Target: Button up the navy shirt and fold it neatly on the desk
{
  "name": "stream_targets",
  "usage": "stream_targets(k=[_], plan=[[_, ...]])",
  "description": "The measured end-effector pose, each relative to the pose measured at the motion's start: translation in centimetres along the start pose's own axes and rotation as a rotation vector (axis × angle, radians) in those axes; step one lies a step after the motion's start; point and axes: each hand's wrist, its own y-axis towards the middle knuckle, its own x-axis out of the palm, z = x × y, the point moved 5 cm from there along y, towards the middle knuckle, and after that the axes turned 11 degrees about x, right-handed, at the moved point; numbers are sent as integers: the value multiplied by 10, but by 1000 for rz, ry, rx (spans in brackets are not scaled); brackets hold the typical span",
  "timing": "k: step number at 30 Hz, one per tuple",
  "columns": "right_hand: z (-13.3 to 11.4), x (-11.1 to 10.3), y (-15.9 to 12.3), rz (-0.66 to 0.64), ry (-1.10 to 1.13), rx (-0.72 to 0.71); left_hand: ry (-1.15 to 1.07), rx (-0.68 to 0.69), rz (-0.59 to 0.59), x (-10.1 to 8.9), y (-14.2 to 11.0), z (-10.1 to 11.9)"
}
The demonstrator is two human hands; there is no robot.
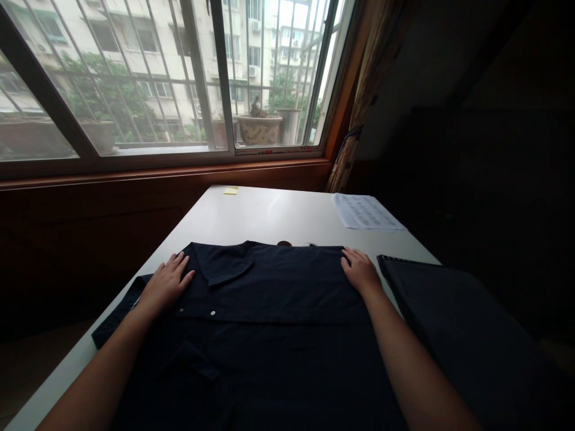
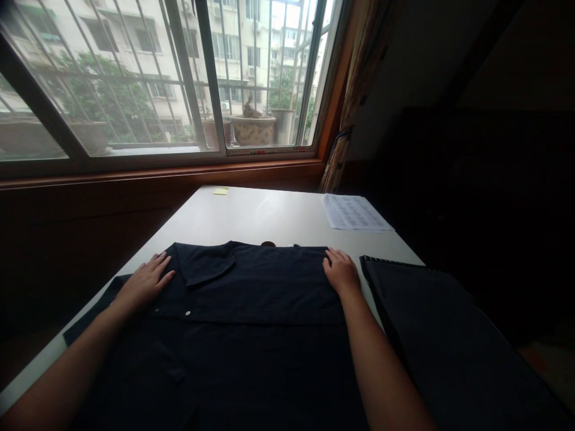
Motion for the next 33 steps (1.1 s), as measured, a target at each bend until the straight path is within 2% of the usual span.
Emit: stream_targets(k=[5,8,11,15,17,20,22,25,29,33], plan=[[-15,-15,-3,18,-2,-5,7,-1,-20,1,1,0],[-41,-27,-7,20,6,-45,16,-2,-33,1,2,0],[-97,-32,-18,-19,36,-169,16,-4,-30,1,2,1],[-200,-25,-55,-112,89,-406,19,7,-36,1,2,1],[-242,-18,-77,-162,114,-494,24,8,-48,1,1,1],[-277,-6,-100,-328,168,-559,20,-6,-66,1,1,0],[-277,-2,-102,-392,163,-545,14,-12,-68,0,1,1],[-254,0,-90,-412,129,-502,2,-17,-66,-1,1,1],[-199,-5,-66,-388,72,-388,-14,-15,-74,-1,1,2],[-134,-20,-46,-330,1,-233,-15,-22,-73,-1,1,2]])
